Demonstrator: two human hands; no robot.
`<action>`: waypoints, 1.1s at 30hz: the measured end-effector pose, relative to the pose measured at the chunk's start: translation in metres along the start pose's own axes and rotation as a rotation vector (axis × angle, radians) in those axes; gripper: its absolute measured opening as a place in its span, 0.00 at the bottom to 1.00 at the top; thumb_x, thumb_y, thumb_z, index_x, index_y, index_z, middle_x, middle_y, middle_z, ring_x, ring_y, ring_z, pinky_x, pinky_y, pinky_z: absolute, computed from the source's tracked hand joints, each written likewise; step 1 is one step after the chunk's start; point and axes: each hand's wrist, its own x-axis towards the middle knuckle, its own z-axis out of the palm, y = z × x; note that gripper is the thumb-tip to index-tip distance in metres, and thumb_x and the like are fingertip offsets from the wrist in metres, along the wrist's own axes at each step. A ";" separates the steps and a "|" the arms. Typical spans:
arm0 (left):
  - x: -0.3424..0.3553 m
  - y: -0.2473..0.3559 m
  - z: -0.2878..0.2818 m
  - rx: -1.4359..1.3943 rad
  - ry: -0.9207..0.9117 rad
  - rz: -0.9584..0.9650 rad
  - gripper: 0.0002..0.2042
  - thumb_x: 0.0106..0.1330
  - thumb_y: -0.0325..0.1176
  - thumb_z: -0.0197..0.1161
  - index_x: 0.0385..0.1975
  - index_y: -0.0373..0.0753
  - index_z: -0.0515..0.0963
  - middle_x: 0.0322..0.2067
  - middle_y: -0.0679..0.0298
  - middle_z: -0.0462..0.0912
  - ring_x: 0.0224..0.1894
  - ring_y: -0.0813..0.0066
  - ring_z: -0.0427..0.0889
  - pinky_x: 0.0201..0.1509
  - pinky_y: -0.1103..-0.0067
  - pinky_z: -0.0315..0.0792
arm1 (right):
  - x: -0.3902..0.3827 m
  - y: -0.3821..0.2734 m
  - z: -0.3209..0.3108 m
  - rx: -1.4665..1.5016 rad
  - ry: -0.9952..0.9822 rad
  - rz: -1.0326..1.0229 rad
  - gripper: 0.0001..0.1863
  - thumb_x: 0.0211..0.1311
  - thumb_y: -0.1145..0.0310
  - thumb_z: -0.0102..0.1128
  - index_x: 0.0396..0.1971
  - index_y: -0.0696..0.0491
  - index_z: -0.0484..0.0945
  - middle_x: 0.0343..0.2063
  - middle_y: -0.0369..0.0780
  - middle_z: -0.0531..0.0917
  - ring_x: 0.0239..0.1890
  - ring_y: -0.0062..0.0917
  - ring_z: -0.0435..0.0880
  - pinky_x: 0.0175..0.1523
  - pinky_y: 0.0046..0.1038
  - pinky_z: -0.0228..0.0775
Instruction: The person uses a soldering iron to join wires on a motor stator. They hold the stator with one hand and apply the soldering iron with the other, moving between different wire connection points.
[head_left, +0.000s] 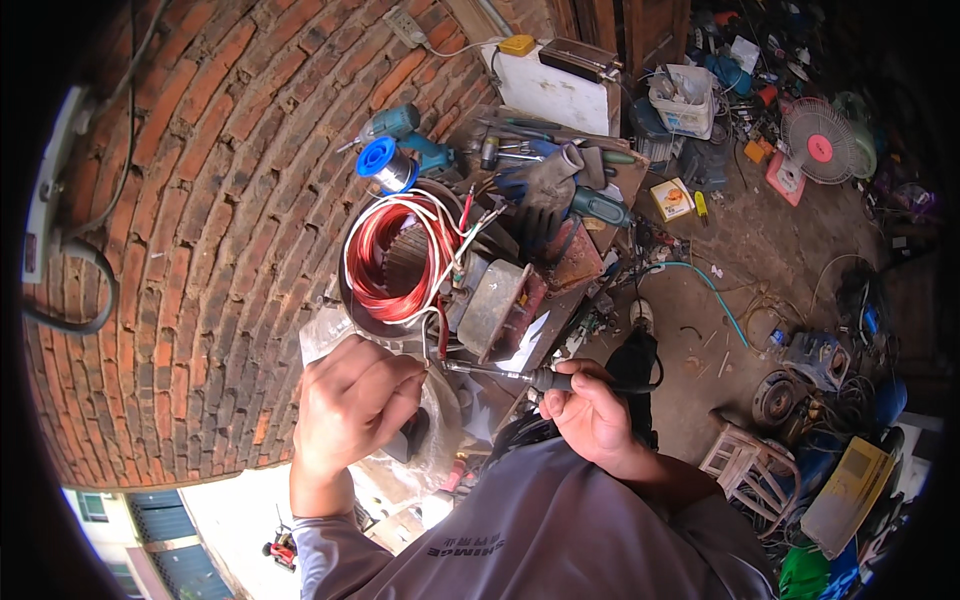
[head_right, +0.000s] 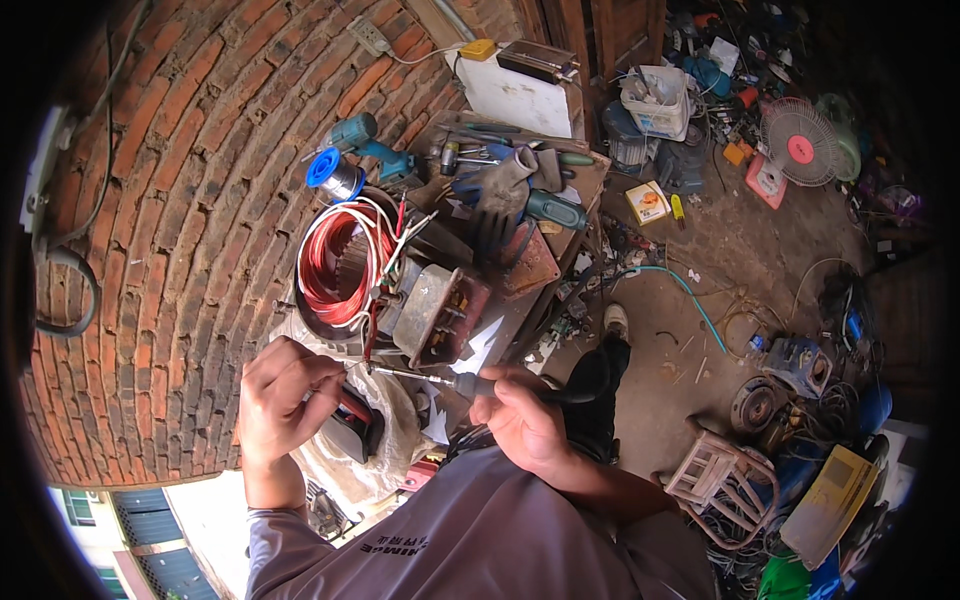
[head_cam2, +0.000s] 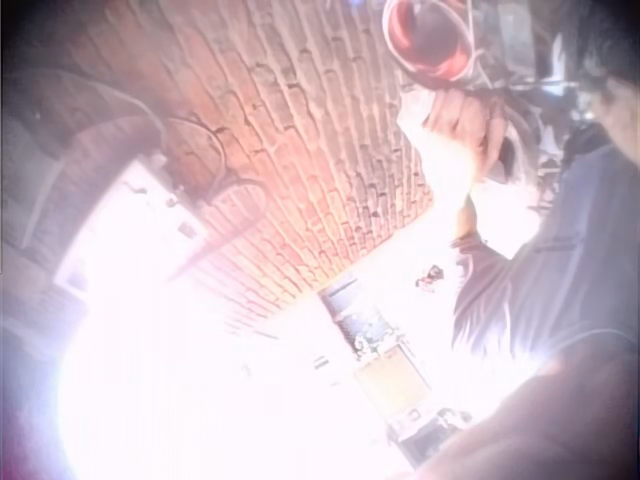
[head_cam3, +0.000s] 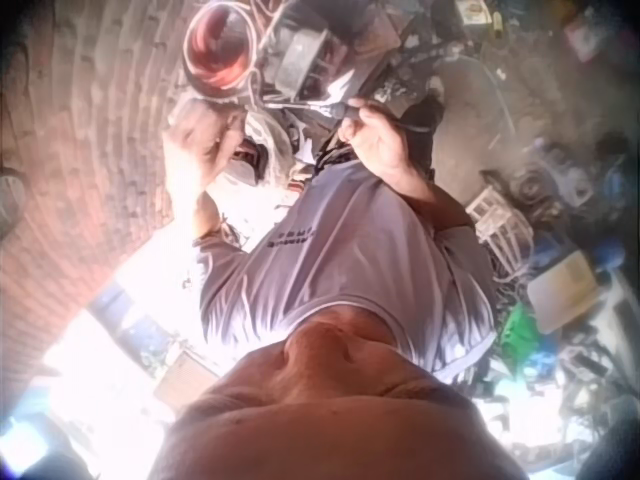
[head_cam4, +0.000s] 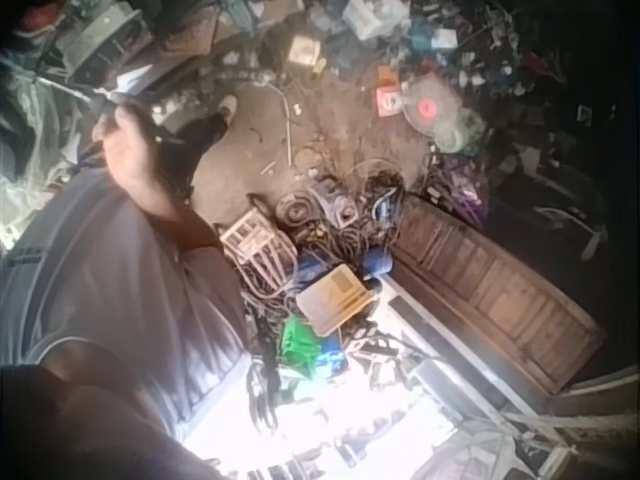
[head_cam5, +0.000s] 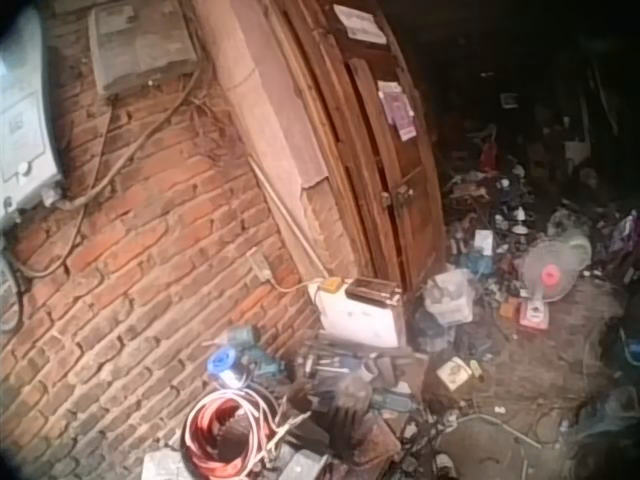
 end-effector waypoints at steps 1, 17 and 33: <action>0.001 0.001 0.000 0.005 -0.004 -0.003 0.08 0.53 0.23 0.75 0.32 0.39 0.85 0.25 0.65 0.80 0.26 0.65 0.82 0.28 0.71 0.76 | 0.000 0.001 0.000 -0.004 -0.003 -0.011 0.14 0.77 0.72 0.54 0.57 0.57 0.82 0.38 0.44 0.87 0.40 0.33 0.86 0.51 0.38 0.78; 0.001 0.005 -0.002 0.001 -0.032 -0.023 0.07 0.54 0.25 0.76 0.32 0.39 0.85 0.24 0.66 0.80 0.26 0.65 0.82 0.27 0.71 0.76 | -0.009 0.000 0.007 -0.273 -0.021 -0.190 0.16 0.76 0.74 0.55 0.58 0.65 0.78 0.37 0.46 0.87 0.38 0.29 0.87 0.49 0.31 0.80; -0.010 0.007 0.000 -0.064 0.004 -0.100 0.07 0.54 0.22 0.75 0.30 0.38 0.83 0.27 0.64 0.84 0.26 0.65 0.81 0.28 0.71 0.75 | -0.012 0.000 0.003 -0.389 -0.013 -0.172 0.16 0.79 0.72 0.50 0.59 0.63 0.75 0.33 0.48 0.86 0.38 0.34 0.84 0.50 0.39 0.78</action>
